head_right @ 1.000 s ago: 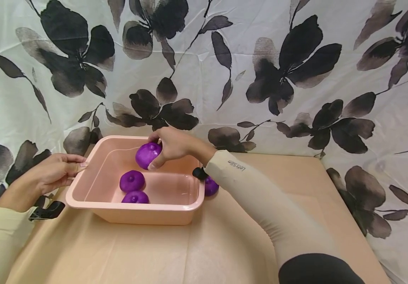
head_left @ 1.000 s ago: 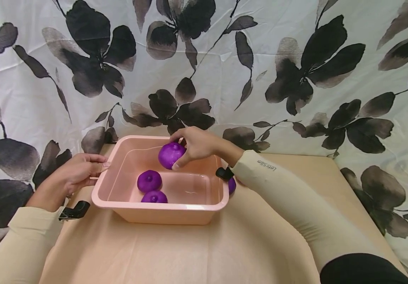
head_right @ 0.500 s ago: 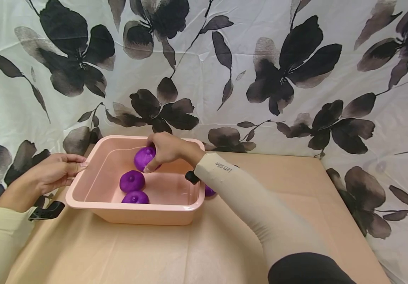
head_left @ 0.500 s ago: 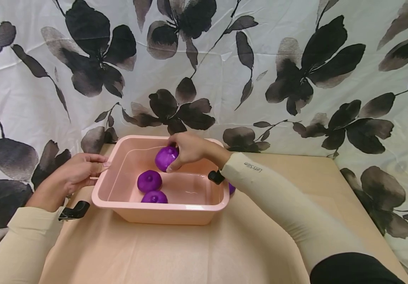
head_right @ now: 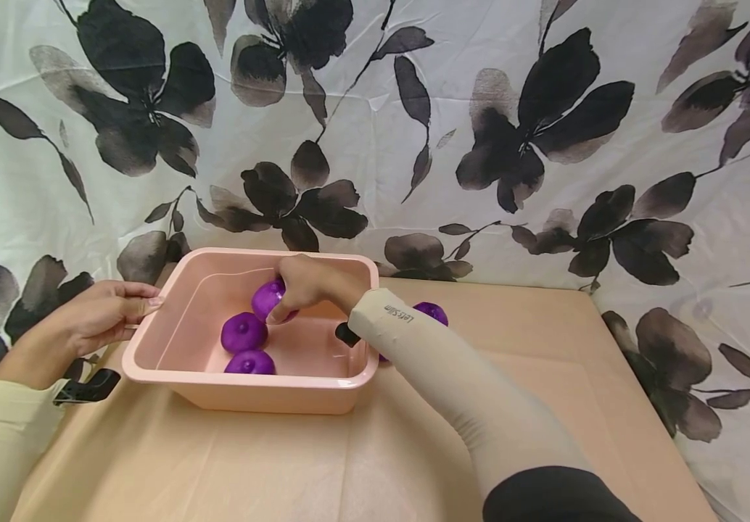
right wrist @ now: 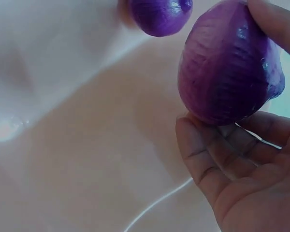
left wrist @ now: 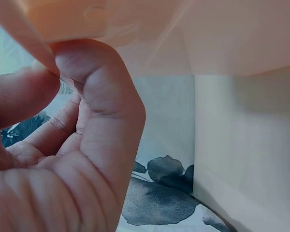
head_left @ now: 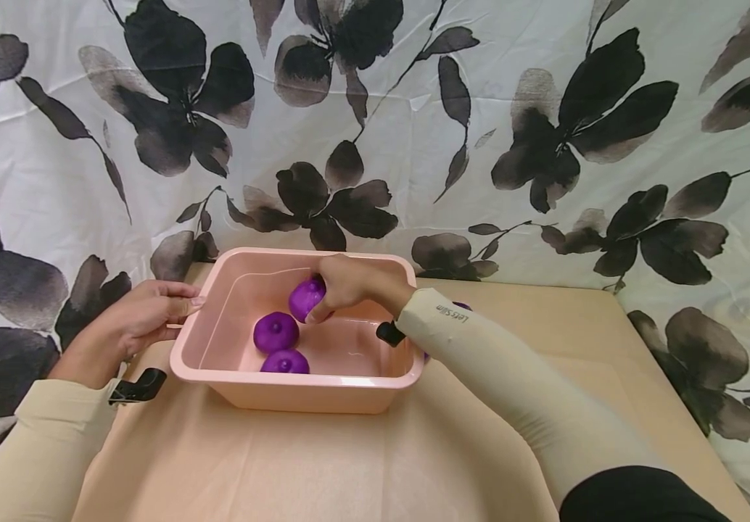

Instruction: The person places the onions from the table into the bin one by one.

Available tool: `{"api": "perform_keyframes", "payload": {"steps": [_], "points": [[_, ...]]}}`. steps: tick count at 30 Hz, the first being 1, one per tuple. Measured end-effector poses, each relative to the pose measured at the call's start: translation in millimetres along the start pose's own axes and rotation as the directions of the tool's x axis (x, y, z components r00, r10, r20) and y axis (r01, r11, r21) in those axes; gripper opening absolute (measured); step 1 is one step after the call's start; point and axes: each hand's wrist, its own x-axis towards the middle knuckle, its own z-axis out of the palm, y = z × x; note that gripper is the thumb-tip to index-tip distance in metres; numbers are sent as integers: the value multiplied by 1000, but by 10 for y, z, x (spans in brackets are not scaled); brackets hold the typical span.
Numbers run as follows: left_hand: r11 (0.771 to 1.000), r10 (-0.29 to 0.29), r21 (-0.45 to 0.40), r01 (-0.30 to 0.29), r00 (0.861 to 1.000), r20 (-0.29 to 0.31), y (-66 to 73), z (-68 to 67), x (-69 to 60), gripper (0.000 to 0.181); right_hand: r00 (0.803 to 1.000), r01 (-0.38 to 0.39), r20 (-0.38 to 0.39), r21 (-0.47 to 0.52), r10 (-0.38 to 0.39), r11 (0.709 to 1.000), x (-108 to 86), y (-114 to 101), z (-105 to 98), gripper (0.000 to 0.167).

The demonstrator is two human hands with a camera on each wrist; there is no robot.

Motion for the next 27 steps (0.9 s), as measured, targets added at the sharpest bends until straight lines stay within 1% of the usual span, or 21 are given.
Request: {"api": "perform_keyframes", "payload": {"steps": [3,7,11,14,17,21,27], "points": [[1000,-1,7,1,1000,-1,3,-1,-3,13,1000,-16,19,-14,16,1000,-1,4,32,40],[1000,2,14,-2,1000,0,9,-3,-5,16,999,-31,22,-94,33,995,6,8,61,39],[1000,0,16,0,1000,-1,16,-7,-10,17,999,-34,30,-193,40,981,28,0,86,43],[1000,-3,15,3,1000,-2,18,-12,-15,16,998,-21,49,-274,36,962,54,-14,109,46],[1000,-3,15,3,1000,0,16,-16,-19,16,996,-25,73,-322,51,947,78,-28,133,47],[1000,-3,17,3,1000,1,9,-22,-17,16,993,-38,95,-342,74,939,105,-37,163,46],[1000,-4,22,4,1000,-2,7,-29,-19,16,988,-34,127,-375,88,926,129,-40,187,45]]}}
